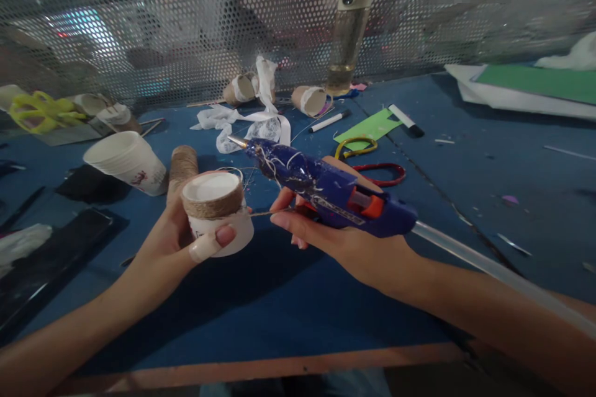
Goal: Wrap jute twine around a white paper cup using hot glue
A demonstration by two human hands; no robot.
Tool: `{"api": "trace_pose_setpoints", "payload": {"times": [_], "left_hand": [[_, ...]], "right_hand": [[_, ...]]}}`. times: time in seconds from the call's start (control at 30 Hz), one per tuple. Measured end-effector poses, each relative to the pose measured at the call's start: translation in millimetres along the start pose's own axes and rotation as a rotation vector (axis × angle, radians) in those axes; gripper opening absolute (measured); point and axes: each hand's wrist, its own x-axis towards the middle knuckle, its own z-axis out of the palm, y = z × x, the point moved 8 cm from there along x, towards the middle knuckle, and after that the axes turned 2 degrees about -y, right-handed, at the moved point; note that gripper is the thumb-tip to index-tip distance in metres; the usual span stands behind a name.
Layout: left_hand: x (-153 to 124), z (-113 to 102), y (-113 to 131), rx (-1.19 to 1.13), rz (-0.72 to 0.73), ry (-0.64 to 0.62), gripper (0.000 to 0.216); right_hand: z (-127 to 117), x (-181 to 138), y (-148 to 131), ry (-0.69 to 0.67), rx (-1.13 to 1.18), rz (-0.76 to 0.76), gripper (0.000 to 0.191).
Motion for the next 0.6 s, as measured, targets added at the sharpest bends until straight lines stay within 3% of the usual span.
{"api": "trace_pose_setpoints", "payload": {"times": [0.33, 0.6], "left_hand": [[0.5, -1.2, -1.2, -0.003, -0.008, -0.021, 0.061], [-1.2, 3.8, -15.1, -0.217, -0.118, -0.064, 0.061]], "right_hand": [[-2.9, -0.3, 0.8, -0.028, -0.066, 0.041, 0.029], [-2.7, -2.9, 23.3, -0.017, 0.104, 0.179, 0.033]]}}
